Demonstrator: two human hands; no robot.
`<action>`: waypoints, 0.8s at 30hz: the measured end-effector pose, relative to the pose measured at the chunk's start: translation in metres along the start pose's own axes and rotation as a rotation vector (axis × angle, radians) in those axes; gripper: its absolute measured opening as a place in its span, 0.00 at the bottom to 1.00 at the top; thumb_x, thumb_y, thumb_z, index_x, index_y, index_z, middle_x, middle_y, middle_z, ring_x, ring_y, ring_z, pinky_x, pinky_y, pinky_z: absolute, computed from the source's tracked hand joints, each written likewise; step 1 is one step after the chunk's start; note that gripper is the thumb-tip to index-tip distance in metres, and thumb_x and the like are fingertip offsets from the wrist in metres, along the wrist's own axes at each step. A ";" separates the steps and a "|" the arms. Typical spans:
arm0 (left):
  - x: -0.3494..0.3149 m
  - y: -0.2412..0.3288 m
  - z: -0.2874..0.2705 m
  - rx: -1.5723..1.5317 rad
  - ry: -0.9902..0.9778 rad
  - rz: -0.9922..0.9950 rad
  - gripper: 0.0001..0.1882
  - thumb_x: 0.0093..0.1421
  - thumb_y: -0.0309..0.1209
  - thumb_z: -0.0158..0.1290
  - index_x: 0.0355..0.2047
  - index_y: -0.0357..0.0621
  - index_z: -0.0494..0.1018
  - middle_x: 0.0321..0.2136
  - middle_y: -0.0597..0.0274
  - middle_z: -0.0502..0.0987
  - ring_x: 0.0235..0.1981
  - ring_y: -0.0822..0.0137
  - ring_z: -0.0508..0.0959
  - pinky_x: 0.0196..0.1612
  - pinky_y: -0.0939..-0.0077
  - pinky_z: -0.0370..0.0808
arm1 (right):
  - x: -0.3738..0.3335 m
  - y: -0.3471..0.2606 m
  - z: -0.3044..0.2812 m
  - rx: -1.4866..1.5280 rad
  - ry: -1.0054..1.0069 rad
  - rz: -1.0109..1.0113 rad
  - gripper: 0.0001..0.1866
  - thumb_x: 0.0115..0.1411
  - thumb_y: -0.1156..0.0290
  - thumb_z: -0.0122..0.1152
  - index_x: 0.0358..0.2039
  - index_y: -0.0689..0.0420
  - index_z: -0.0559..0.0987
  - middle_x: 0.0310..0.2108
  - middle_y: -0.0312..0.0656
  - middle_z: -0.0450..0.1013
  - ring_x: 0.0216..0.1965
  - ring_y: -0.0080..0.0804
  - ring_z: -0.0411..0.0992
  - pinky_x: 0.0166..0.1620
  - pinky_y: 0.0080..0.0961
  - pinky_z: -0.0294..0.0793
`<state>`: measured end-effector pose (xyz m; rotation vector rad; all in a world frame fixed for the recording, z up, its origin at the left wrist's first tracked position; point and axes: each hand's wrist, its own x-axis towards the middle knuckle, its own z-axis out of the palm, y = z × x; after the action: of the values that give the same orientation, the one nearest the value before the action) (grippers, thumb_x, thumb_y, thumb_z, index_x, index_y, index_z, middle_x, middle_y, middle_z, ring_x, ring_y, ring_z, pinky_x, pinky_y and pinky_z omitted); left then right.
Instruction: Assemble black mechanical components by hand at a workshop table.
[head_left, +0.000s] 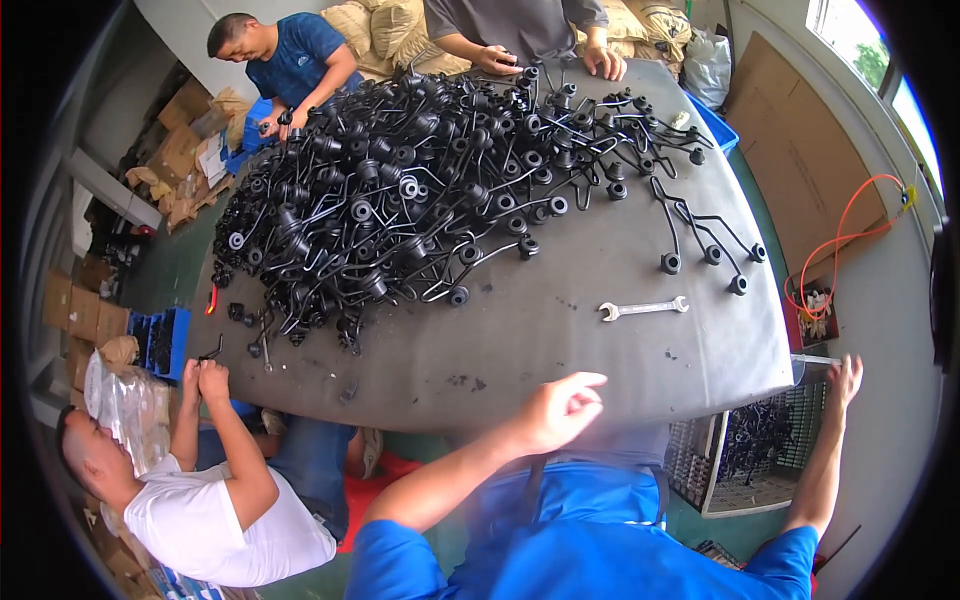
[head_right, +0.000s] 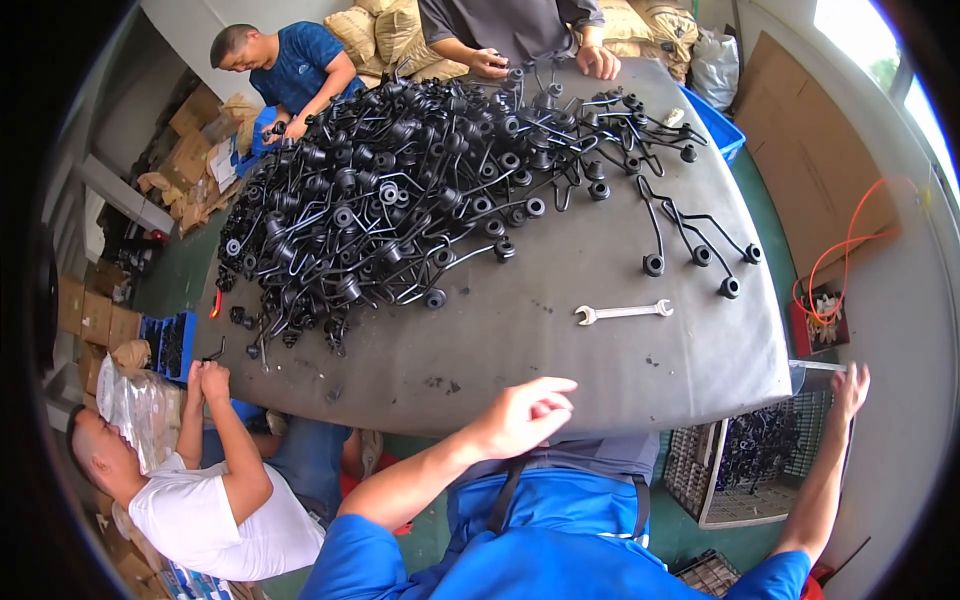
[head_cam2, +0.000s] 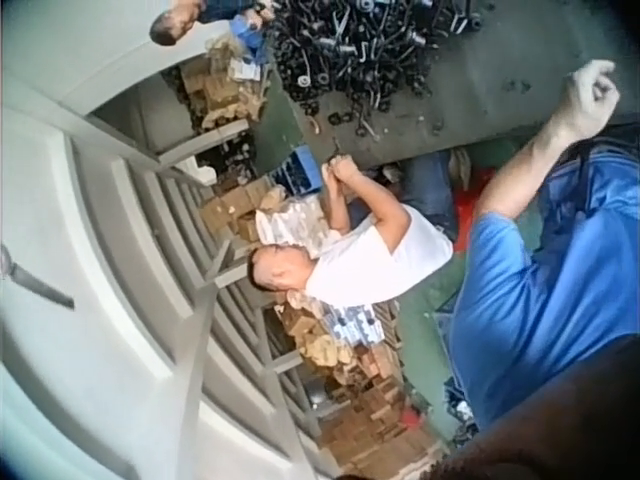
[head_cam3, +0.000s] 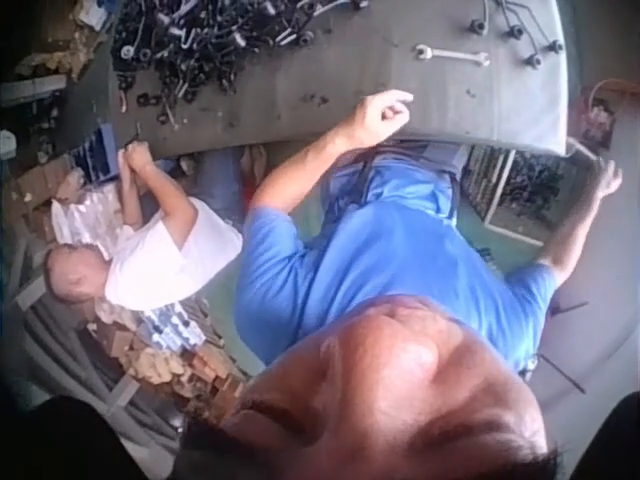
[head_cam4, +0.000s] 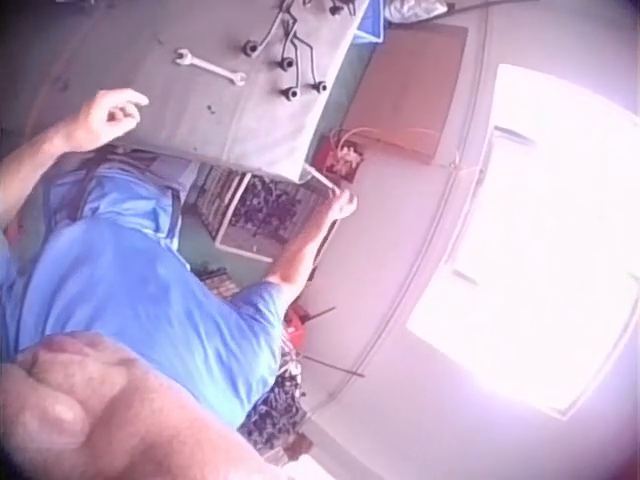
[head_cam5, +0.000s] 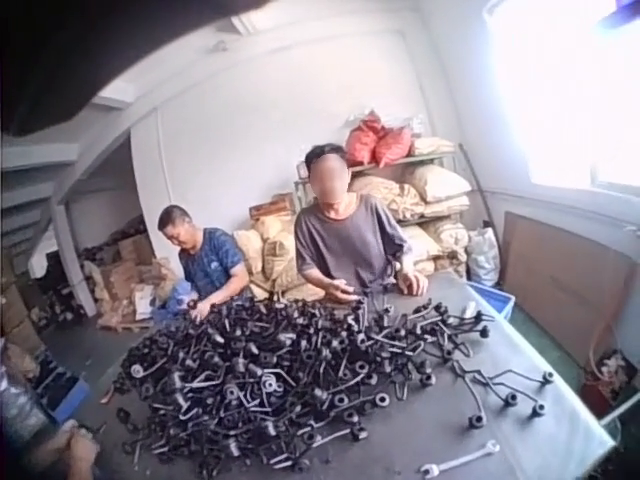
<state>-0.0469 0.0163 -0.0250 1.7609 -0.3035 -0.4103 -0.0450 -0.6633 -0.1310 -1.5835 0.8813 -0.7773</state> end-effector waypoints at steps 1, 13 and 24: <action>-0.012 -0.004 -0.012 0.025 0.074 -0.030 0.20 0.61 0.24 0.55 0.54 0.35 0.69 0.33 0.64 0.80 0.29 0.81 0.74 0.33 0.84 0.73 | 0.000 -0.026 0.031 -0.012 -0.022 -0.074 0.33 0.63 0.61 0.60 0.64 0.57 0.59 0.42 0.38 0.73 0.31 0.22 0.75 0.28 0.16 0.73; -0.046 -0.021 -0.062 0.186 0.608 0.133 0.20 0.58 0.21 0.58 0.51 0.37 0.71 0.37 0.57 0.79 0.30 0.77 0.77 0.34 0.83 0.75 | -0.176 -0.247 0.253 -0.157 -0.737 -0.803 0.18 0.63 0.74 0.57 0.55 0.56 0.73 0.43 0.38 0.76 0.32 0.23 0.73 0.38 0.20 0.74; 0.025 -0.041 -0.172 -0.541 0.663 -0.230 0.25 0.66 0.47 0.49 0.46 0.33 0.68 0.31 0.52 0.80 0.24 0.67 0.80 0.25 0.77 0.77 | -0.322 -0.201 0.258 -0.396 -1.260 -0.990 0.10 0.55 0.79 0.59 0.39 0.63 0.79 0.32 0.50 0.76 0.32 0.48 0.76 0.37 0.35 0.77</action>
<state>0.0494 0.1665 -0.0340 1.3030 0.4497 -0.0391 0.0389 -0.2356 0.0130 -2.3650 -0.7731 -0.0655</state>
